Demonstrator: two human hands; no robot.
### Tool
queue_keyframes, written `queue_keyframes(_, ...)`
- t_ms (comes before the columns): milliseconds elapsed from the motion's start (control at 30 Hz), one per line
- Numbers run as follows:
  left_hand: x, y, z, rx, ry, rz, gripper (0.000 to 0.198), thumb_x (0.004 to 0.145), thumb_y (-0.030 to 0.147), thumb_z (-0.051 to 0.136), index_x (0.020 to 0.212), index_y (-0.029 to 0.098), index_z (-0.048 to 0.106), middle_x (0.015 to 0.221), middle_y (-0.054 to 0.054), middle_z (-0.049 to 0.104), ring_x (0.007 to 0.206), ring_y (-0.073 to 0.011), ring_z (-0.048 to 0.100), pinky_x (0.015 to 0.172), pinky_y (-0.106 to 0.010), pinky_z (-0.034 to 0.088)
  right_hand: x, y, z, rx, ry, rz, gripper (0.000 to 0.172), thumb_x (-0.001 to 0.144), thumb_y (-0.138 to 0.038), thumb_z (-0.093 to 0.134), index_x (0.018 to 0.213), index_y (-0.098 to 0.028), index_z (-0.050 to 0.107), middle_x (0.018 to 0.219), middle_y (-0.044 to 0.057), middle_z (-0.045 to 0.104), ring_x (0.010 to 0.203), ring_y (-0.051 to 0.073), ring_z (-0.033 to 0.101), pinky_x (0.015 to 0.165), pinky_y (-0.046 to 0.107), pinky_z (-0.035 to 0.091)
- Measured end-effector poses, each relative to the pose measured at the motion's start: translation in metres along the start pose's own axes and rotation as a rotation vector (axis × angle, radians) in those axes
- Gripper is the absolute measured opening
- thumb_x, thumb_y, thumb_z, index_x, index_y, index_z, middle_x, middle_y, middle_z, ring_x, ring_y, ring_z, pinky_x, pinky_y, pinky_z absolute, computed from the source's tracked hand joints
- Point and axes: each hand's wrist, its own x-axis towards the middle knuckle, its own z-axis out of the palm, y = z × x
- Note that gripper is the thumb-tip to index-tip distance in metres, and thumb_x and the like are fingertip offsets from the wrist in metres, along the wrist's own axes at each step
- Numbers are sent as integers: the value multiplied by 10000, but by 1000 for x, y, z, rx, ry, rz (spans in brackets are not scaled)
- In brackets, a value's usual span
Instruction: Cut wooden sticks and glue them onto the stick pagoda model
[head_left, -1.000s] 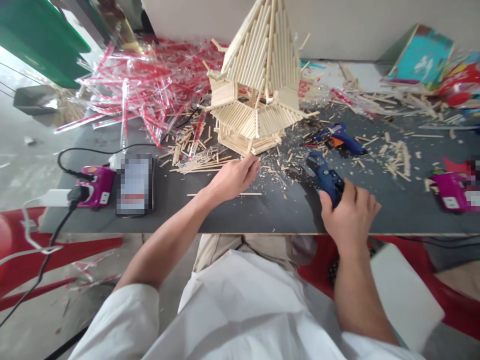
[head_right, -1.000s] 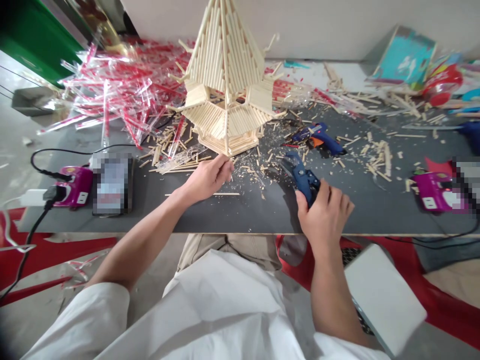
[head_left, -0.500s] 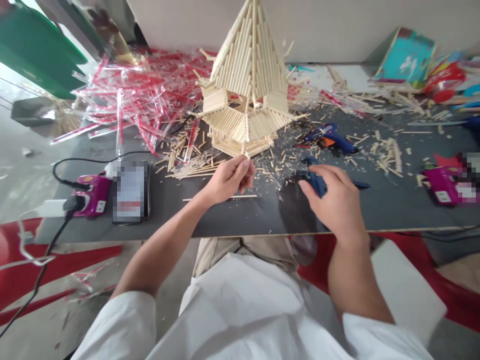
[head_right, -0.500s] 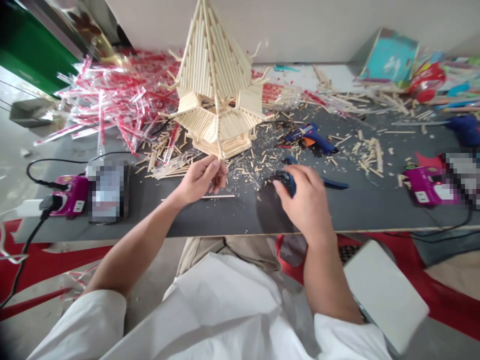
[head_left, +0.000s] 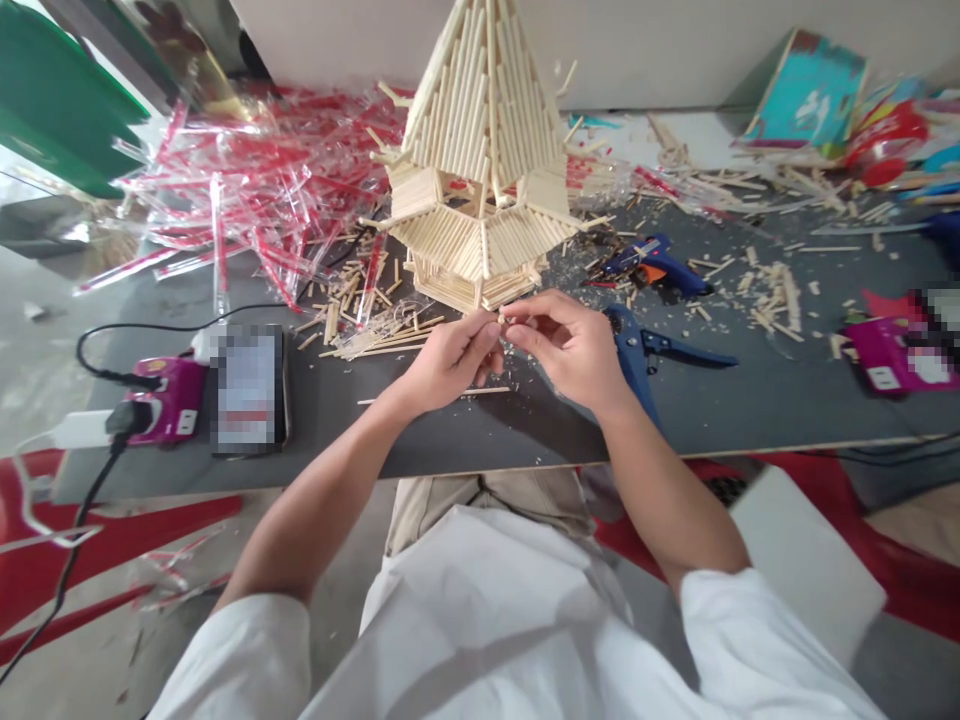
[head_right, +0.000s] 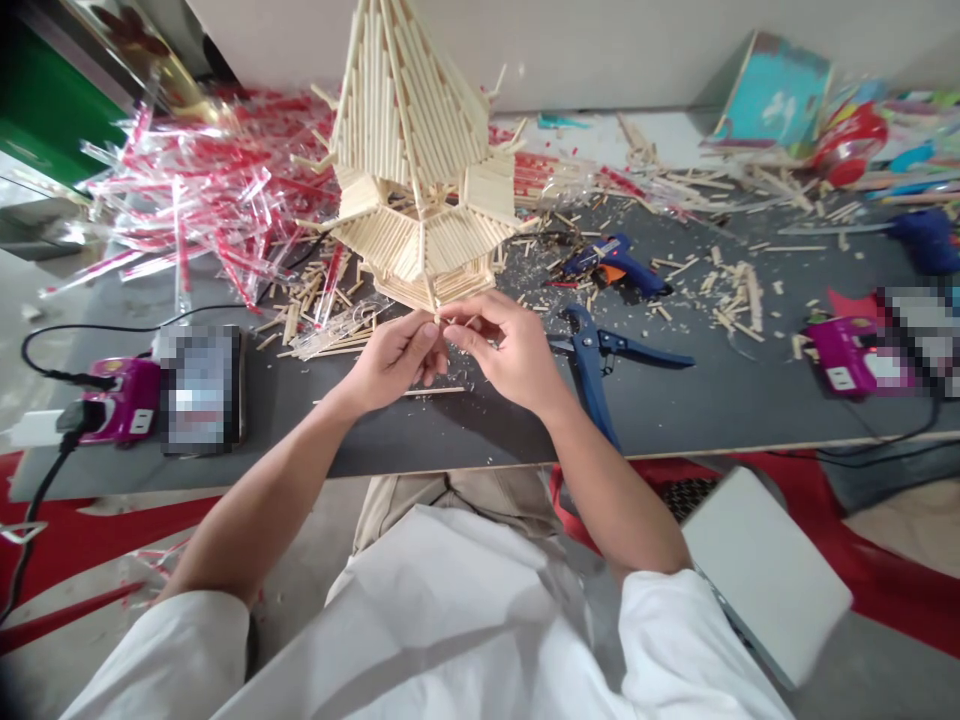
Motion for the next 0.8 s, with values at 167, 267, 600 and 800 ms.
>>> queue_keyframes(167, 0, 5, 0, 88, -45, -15, 366, 1122, 439, 390, 989, 162, 588, 731, -14, 670, 534, -69, 593, 543, -194, 478, -3, 13, 6, 168, -19, 58, 266, 891, -479, 810, 1039, -259, 796, 957, 6, 714, 648, 115, 614, 591, 279, 507)
queue_keyframes(267, -1, 6, -1, 112, -57, -8, 372, 1123, 434, 389, 966, 162, 589, 730, -14, 669, 537, -71, 590, 554, -197, 479, -4, 16, 6, 186, -2, 52, 287, 875, -503, 819, 1022, -258, 795, 905, -1, 698, 639, 114, 600, 581, 280, 495)
queue_keyframes(600, -2, 8, 2, 164, -2, 7, 437, 1107, 426, 443, 811, 160, 623, 647, 1, 647, 524, -70, 583, 576, -190, 464, -8, 12, 3, 280, -25, -2, 170, 926, -384, 775, 996, -240, 717, 1072, 43, 689, 913, 158, 660, 742, 301, 561)
queue_keyframes(800, -2, 2, 1, 254, 32, -15, 308, 1086, 383, 486, 997, 166, 685, 678, 11, 687, 553, -82, 607, 592, -190, 470, -1, -14, -16, 228, 38, -9, 186, 960, -392, 743, 1021, -243, 649, 959, 28, 735, 771, 135, 667, 701, 293, 568)
